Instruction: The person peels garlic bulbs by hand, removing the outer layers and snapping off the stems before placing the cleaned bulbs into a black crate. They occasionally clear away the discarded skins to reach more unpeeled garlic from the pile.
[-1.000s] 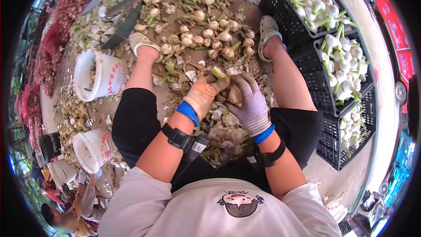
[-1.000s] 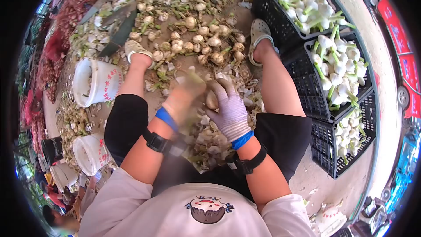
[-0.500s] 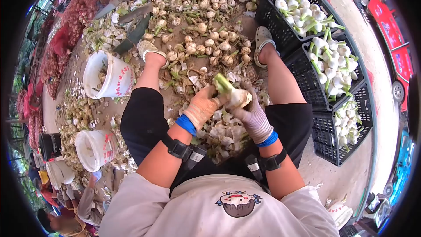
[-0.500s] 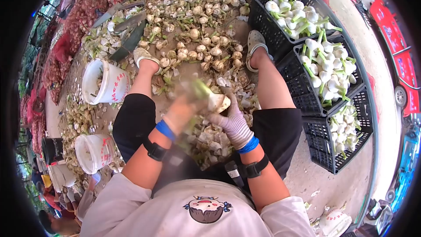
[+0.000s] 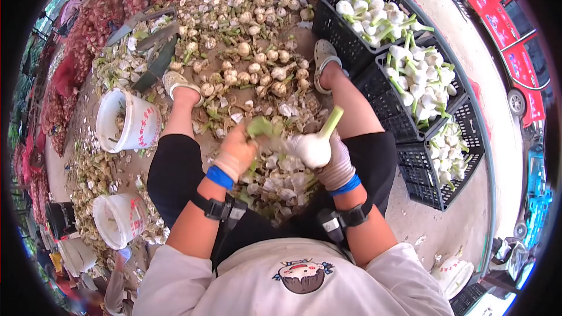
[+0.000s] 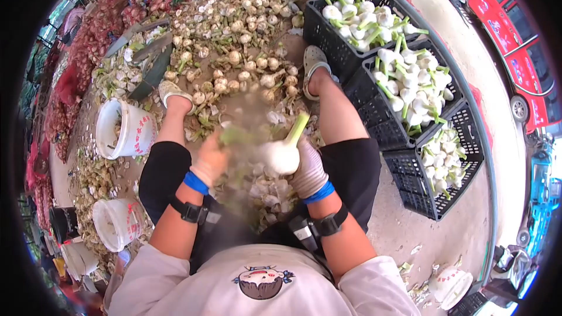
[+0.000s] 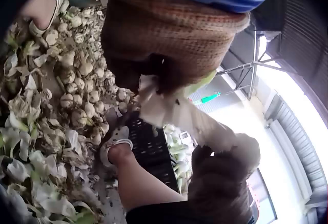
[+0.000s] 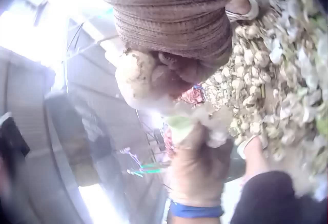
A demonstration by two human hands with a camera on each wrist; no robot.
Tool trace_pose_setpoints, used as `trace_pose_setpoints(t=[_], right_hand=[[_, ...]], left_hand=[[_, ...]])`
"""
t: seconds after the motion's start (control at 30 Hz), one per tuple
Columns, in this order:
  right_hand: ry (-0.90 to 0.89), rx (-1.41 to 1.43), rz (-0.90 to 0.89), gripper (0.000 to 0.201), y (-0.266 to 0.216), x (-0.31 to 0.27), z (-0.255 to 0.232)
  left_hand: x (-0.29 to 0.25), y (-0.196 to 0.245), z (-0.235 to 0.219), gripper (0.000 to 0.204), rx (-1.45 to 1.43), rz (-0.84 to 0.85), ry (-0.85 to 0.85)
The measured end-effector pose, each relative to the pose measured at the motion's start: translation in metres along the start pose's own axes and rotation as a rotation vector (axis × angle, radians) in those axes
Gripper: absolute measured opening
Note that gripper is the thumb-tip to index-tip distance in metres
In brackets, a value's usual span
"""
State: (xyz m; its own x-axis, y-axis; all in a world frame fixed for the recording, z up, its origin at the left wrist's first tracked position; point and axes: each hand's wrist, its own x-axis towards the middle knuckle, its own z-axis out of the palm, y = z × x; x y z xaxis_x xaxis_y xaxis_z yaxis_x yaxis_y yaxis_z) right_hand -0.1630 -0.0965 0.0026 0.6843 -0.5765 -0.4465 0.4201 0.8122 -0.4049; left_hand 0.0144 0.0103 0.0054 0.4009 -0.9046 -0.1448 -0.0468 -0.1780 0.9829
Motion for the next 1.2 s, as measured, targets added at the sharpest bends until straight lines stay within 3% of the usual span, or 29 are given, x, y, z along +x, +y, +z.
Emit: trace_pose_setpoints(t=[0.03, 0.1, 0.13, 0.17, 0.23, 0.27, 0.3, 0.33, 0.37, 0.43, 0.5, 0.57, 0.63, 0.67, 0.7, 0.73, 0.8, 0.83, 0.87, 0.9, 0.93, 0.97, 1.0, 1.03, 1.1, 1.13, 1.17, 1.2], right_hand=[[-0.167, 0.153, 0.229, 0.055, -0.012, -0.003, -0.003], [-0.302, -0.036, 0.279, 0.060, -0.023, -0.004, -0.003], [-0.039, -0.372, 0.142, 0.057, -0.009, -0.001, 0.002], [0.021, -0.596, 0.037, 0.047, -0.005, -0.003, 0.013], [0.066, -0.277, 0.031, 0.033, 0.007, 0.018, -0.010], [0.189, -0.111, 0.086, 0.030, -0.001, 0.017, -0.001], [0.308, 0.056, 0.139, 0.026, -0.009, 0.015, 0.008], [0.253, 0.243, 0.172, 0.026, -0.014, 0.016, 0.003], [0.257, 0.246, 0.177, 0.026, -0.015, 0.018, 0.002], [0.163, 0.299, 0.246, 0.030, -0.018, 0.027, 0.002], [0.180, 0.327, 0.274, 0.034, -0.022, 0.037, 0.008], [0.328, 0.096, 0.256, 0.036, -0.030, 0.042, 0.021], [0.142, -0.181, 0.315, 0.037, -0.037, 0.068, -0.007], [-0.006, -0.167, 0.262, 0.037, -0.038, 0.071, -0.010], [-0.148, -0.148, 0.207, 0.037, -0.038, 0.071, -0.007], [-0.136, -0.145, 0.219, 0.037, -0.040, 0.076, -0.002], [0.301, -0.022, 0.355, 0.039, -0.049, 0.090, 0.025], [0.310, -0.023, 0.362, 0.039, -0.051, 0.098, 0.021], [0.260, -0.235, 0.271, 0.037, -0.053, 0.104, 0.014], [0.205, -0.445, 0.178, 0.035, -0.057, 0.113, 0.006], [0.200, -0.222, 0.160, 0.026, -0.056, 0.141, -0.030], [0.522, -0.100, 0.207, 0.026, -0.073, 0.125, 0.034], [0.470, 0.106, 0.073, 0.028, -0.087, 0.149, 0.013], [0.356, 0.112, 0.004, 0.030, -0.110, 0.154, 0.008], [-0.215, 0.233, -0.233, 0.039, -0.172, 0.174, -0.019], [-0.191, 0.529, -0.195, 0.044, -0.179, 0.159, 0.007], [-0.213, 0.547, -0.155, 0.048, -0.180, 0.143, 0.023], [-0.190, 0.363, -0.233, 0.045, -0.176, 0.151, 0.013]], left_hand=[[0.000, -0.002, 0.000, 0.026, 0.014, -0.045, 0.144], [-0.003, 0.034, 0.011, 0.023, -0.529, -0.187, 0.155], [-0.012, 0.038, 0.006, 0.023, 0.035, 0.067, 0.008], [-0.011, 0.028, 0.009, 0.025, -0.057, 0.240, -0.129], [0.000, 0.007, 0.025, 0.029, -1.009, -0.383, 0.033], [-0.007, 0.012, 0.025, 0.029, -1.012, -0.388, 0.035], [-0.020, 0.023, 0.024, 0.031, -0.497, -0.138, -0.024], [-0.027, 0.028, 0.023, 0.033, 0.023, 0.104, -0.081], [-0.026, 0.016, 0.021, 0.033, 0.024, 0.097, -0.080], [-0.023, -0.017, 0.020, 0.034, -1.148, -0.528, -0.666], [-0.025, -0.017, 0.035, 0.043, -0.165, -0.079, -0.860], [-0.015, -0.024, 0.046, 0.053, 0.442, -0.126, -0.555], [0.006, -0.015, 0.046, 0.044, 0.762, -0.123, -0.088], [0.022, -0.013, 0.043, 0.044, 0.758, -0.133, -0.087], [0.038, -0.012, 0.040, 0.040, 0.648, 0.130, 0.024], [0.048, -0.014, 0.038, 0.037, 0.527, 0.385, 0.135], [0.057, -0.019, 0.035, 0.028, 0.602, 0.354, 0.070], [0.061, -0.020, 0.034, 0.022, 0.680, 0.339, 0.006], [0.065, -0.020, 0.034, 0.026, 0.706, 0.203, -0.177], [0.067, -0.015, 0.034, 0.026, 0.703, 0.195, -0.177], [0.068, -0.009, 0.036, 0.027, 0.676, 0.130, -0.307], [0.071, -0.006, 0.035, 0.028, 0.649, 0.066, -0.434], [0.077, -0.019, 0.034, 0.036, 0.627, -0.023, -0.510], [0.085, -0.029, 0.029, 0.036, 0.632, -0.029, -0.506], [0.111, -0.054, 0.017, 0.043, 0.933, -0.009, -0.220], [0.135, -0.088, 0.003, 0.047, 1.125, -0.132, -0.129], [0.159, -0.115, -0.015, 0.054, 1.312, -0.255, -0.037], [0.172, -0.111, -0.028, 0.048, 1.420, -0.228, 0.051]])
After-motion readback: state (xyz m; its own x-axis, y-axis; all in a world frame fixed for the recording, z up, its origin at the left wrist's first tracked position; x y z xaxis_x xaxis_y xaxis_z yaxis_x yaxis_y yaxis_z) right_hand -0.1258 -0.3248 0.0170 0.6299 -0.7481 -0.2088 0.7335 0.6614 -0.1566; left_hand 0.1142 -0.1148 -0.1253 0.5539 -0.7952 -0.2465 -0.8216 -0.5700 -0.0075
